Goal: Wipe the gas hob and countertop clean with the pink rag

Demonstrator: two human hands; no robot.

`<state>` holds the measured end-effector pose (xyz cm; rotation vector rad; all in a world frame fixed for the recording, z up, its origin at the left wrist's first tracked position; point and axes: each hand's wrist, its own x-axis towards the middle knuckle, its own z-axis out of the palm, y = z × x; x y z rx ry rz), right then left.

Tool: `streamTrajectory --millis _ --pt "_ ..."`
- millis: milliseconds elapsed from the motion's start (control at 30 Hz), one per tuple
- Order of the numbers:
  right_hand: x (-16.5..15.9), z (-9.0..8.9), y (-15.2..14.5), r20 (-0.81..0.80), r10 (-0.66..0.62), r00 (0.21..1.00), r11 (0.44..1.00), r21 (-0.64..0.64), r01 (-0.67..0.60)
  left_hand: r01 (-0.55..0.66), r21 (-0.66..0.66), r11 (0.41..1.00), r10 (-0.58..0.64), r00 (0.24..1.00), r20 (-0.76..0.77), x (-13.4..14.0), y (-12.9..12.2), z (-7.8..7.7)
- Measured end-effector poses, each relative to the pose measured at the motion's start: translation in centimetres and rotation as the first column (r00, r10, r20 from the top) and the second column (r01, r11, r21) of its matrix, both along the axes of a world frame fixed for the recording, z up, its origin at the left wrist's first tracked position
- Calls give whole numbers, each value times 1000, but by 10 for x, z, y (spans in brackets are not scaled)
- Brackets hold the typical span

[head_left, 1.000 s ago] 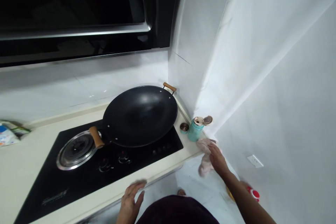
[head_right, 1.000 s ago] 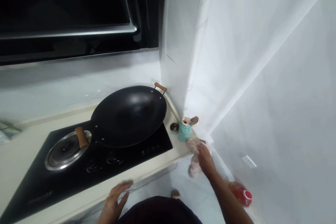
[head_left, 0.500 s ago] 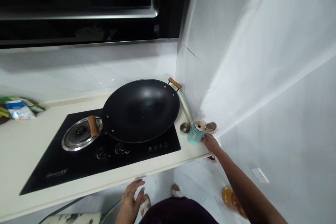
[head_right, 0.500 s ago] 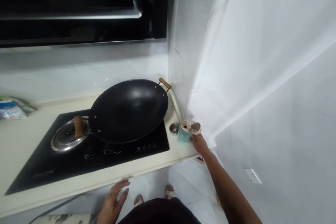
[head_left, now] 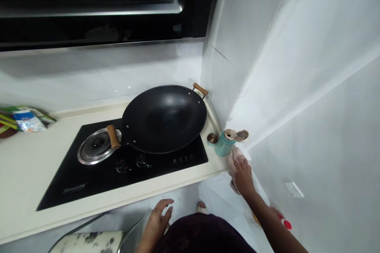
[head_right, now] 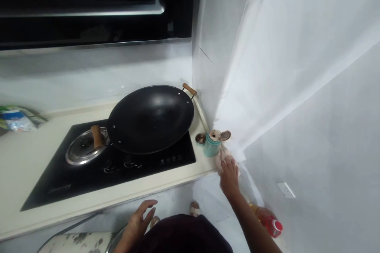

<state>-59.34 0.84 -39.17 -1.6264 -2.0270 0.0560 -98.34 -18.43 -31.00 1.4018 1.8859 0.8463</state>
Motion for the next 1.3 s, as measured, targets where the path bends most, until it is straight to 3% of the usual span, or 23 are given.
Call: streamTrajectory --millis 100,200,300,367,467,567,700,867,967,1167,1300 --pt "-30 8 -19 67 1 998 1000 -24 1 63 1 998 -63 998 -16 -12 0 6" --pt "-74 11 -39 38 121 992 992 -41 -120 75 13 997 -75 997 -21 -26 -6 6" --pt "-123 17 -55 -87 294 952 950 -80 -301 87 13 996 -87 996 1 -41 -17 3" --pt "-150 24 -59 -235 340 911 921 -115 -373 82 13 997 -82 997 15 -52 -27 0" --pt "-177 39 -46 -491 191 850 944 -146 -297 42 35 998 -43 999 9 -68 -45 -7" --pt "-198 54 -15 -596 -1 803 978 -170 -125 -7 61 998 7 1000 -5 -84 -64 -18" --pt "-221 57 14 -501 -2 866 986 -144 -81 -53 99 994 53 999 -2 -105 -93 -33" --pt "-224 34 -14 -242 50 969 987 -134 -84 -134 97 986 136 990 -19 -136 -126 -45" --pt "-230 31 -18 -183 83 980 992 -81 -99 -167 79 983 169 985 -16 -148 -137 -43" --pt "-275 49 33 -195 -136 971 990 -74 124 -143 139 980 149 988 -33 -158 -146 -26" --pt "-308 46 23 -208 -80 975 995 -82 64 -215 122 969 220 975 -28 -171 -159 -27"
